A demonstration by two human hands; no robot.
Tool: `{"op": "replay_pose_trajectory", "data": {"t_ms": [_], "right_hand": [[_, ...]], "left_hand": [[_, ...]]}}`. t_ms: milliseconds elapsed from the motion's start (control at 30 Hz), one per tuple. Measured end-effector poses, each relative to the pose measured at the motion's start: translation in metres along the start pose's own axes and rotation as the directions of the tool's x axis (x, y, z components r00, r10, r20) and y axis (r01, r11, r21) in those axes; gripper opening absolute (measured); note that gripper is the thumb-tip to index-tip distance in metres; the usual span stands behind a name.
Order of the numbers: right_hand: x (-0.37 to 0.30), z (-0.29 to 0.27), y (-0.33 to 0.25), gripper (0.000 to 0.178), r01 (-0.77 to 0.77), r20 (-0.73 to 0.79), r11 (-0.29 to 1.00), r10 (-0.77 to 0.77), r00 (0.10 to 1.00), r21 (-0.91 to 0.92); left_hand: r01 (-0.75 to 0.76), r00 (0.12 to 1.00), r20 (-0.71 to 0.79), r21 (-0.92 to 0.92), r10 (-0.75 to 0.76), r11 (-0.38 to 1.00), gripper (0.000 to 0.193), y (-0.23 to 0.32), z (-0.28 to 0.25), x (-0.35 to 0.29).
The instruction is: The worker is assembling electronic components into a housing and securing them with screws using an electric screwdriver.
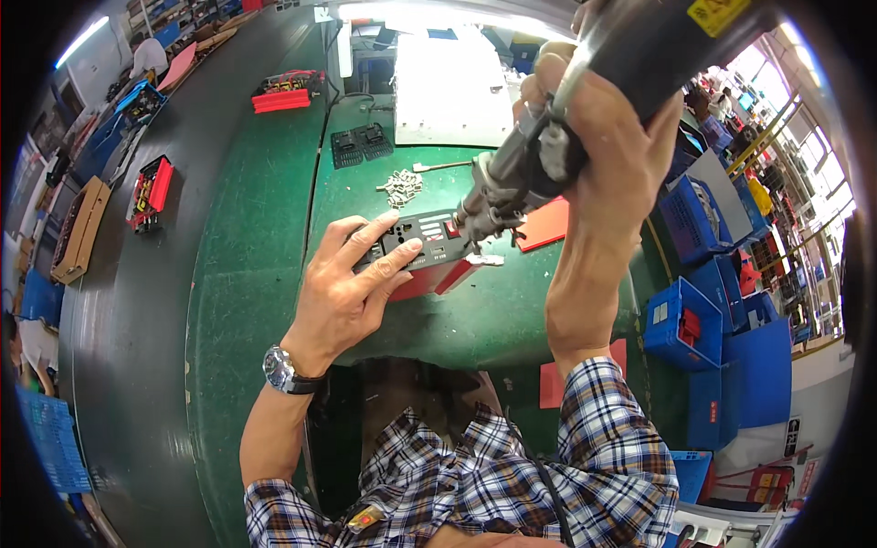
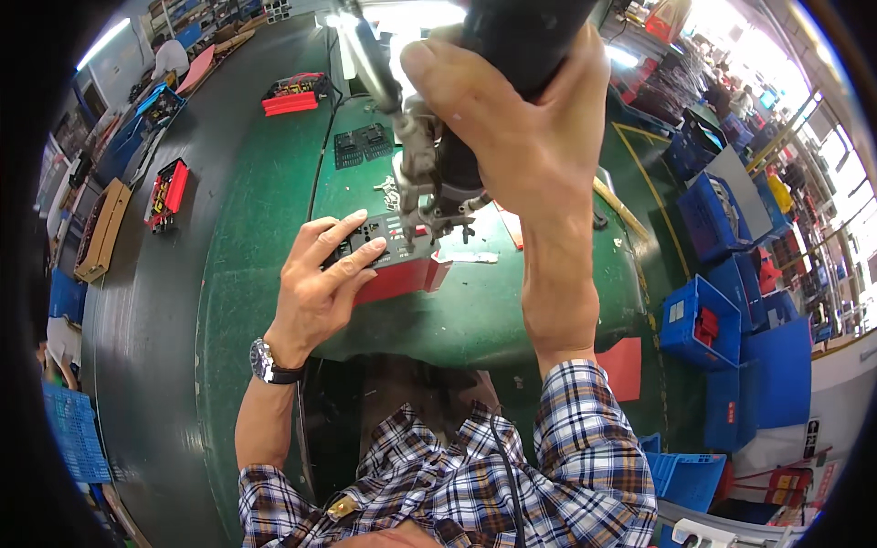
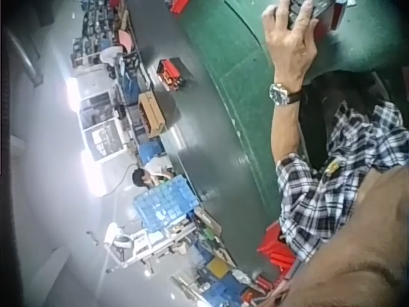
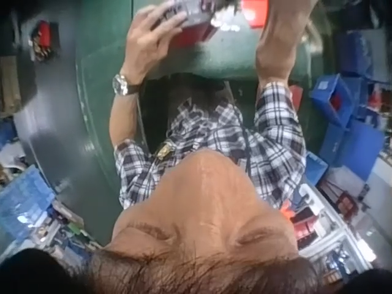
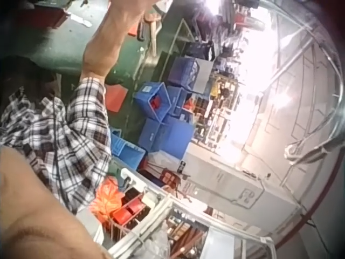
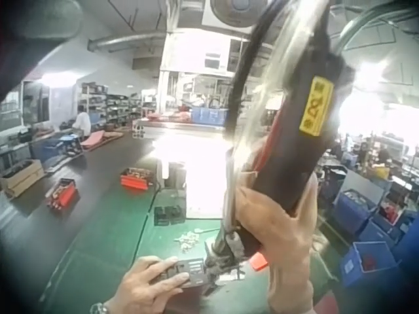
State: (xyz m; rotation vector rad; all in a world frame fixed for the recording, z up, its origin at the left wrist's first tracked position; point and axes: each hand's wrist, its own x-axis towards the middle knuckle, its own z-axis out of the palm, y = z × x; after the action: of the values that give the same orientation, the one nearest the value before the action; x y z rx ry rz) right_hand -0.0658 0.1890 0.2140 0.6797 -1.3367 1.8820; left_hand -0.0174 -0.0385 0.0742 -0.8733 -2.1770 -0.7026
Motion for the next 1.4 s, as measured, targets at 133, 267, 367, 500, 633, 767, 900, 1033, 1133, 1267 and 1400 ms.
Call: {"op": "replay_pose_trajectory", "data": {"t_ms": [133, 267, 367, 500, 633, 767, 900, 1033, 1133, 1267, 1400], "right_hand": [[0.006, -0.009, 0.005, 0.026, 0.008, 0.033, 0.998, -0.006, 0.999, -0.063], [0.036, -0.03, -0.031, 0.042, 0.15, 0.081, 0.946, -0.18, 0.98, 0.286], [0.036, 0.004, -0.057, 0.052, 0.004, 0.401, 0.851, -0.251, 0.881, 0.525], [0.001, 0.05, -0.042, 0.056, 0.261, 0.235, 0.928, -0.325, 0.916, 0.267], [-0.014, 0.077, -0.021, 0.056, 0.212, 0.279, 0.939, -0.287, 0.916, 0.27], [-0.023, 0.085, -0.013, 0.057, 0.192, 0.305, 0.957, -0.254, 0.918, 0.219], [-0.034, 0.086, -0.006, 0.058, 0.177, 0.315, 0.969, -0.224, 0.922, 0.172], [-0.035, 0.089, -0.004, 0.058, 0.157, 0.329, 0.979, -0.191, 0.925, 0.128], [-0.039, 0.091, -0.004, 0.058, 0.136, 0.353, 0.984, -0.167, 0.92, 0.112], [-0.041, 0.097, -0.01, 0.055, 0.079, 0.433, 0.992, -0.116, 0.894, 0.103], [-0.036, 0.094, 0.001, 0.054, 0.001, 0.493, 0.935, -0.188, 0.849, 0.356]], "left_hand": [[0.035, 0.999, -0.009, -0.003, -0.035, 0.999, 0.046, 0.003, -0.003, -0.01], [0.142, 0.961, -0.197, -0.261, -0.196, 0.955, 0.049, 0.004, 0.008, -0.025], [0.253, 0.897, -0.211, -0.477, -0.389, 0.842, 0.05, 0.004, 0.012, -0.039], [0.174, 0.895, -0.292, -0.465, -0.336, 0.868, 0.045, 0.001, 0.017, -0.034], [0.173, 0.899, -0.296, -0.437, -0.323, 0.883, 0.034, -0.005, 0.018, -0.036], [0.2, 0.895, -0.278, -0.452, -0.35, 0.87, 0.031, -0.003, 0.018, -0.035], [0.195, 0.895, -0.288, -0.436, -0.342, 0.879, 0.031, -0.006, 0.022, -0.04], [0.172, 0.889, -0.312, -0.452, -0.335, 0.875, 0.032, -0.005, 0.024, -0.036], [0.158, 0.895, -0.317, -0.431, -0.313, 0.889, 0.035, -0.005, 0.022, -0.035], [0.209, 0.894, -0.281, -0.426, -0.348, 0.88, 0.039, -0.006, 0.019, -0.035], [0.189, 0.893, -0.301, -0.424, -0.335, 0.886, 0.041, -0.007, 0.022, -0.036]]}}
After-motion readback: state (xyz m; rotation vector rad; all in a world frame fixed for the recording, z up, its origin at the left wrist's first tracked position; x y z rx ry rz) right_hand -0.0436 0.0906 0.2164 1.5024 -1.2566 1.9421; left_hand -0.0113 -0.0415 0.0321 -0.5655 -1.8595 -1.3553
